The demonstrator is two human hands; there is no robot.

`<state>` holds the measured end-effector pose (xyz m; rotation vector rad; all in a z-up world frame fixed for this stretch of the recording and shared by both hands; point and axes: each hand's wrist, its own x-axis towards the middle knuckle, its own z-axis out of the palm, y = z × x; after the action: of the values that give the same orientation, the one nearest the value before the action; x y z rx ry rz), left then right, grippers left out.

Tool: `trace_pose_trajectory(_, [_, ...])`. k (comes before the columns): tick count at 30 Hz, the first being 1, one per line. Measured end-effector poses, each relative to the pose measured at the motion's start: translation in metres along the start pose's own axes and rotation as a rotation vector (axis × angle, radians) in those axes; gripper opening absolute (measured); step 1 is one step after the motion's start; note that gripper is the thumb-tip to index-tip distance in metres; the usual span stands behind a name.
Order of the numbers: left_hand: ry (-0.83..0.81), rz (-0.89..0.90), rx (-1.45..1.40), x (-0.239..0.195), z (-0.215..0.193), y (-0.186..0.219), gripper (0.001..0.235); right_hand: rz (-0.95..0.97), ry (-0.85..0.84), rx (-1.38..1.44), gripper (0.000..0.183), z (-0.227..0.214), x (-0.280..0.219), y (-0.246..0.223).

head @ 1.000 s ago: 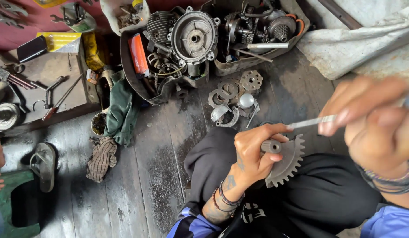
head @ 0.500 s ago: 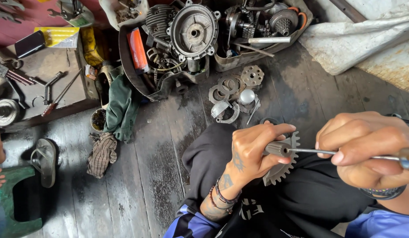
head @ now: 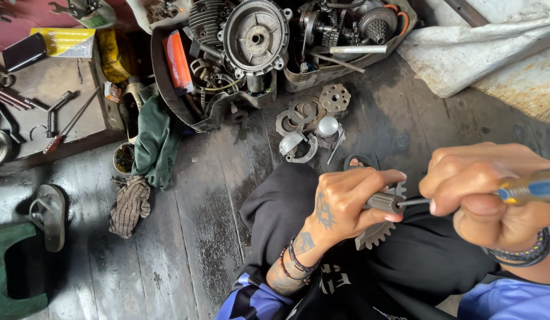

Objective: Cleaning the teeth of a motorcycle gear using a screwdriver to scrape off debris

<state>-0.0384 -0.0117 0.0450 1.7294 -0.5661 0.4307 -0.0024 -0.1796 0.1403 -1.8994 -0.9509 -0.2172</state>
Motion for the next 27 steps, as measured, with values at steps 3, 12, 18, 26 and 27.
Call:
trace_pose_trajectory(3, [0.006, -0.061, -0.079, 0.0, 0.0, -0.001, 0.044, -0.015, -0.033, -0.071, 0.035, -0.001, -0.001, 0.0])
trace_pose_trajectory(12, [0.072, -0.126, -0.092, 0.002, -0.004, -0.001, 0.037, -0.16, -0.032, -0.273, 0.016, 0.003, -0.019, 0.008])
trace_pose_trajectory(18, [0.124, -0.164, -0.167, -0.003, 0.003, -0.007, 0.042, -0.261, -0.029, -0.291, 0.018, 0.006, -0.027, 0.014])
trace_pose_trajectory(26, [0.168, -0.11, -0.153, -0.002, 0.0, -0.005, 0.046, -0.336, 0.057, -0.161, 0.027, 0.013, -0.032, 0.032])
trace_pose_trajectory(27, [0.168, -0.102, -0.142, -0.002, -0.001, -0.005, 0.046, -0.374, 0.138, -0.145, 0.032, 0.015, -0.032, 0.037])
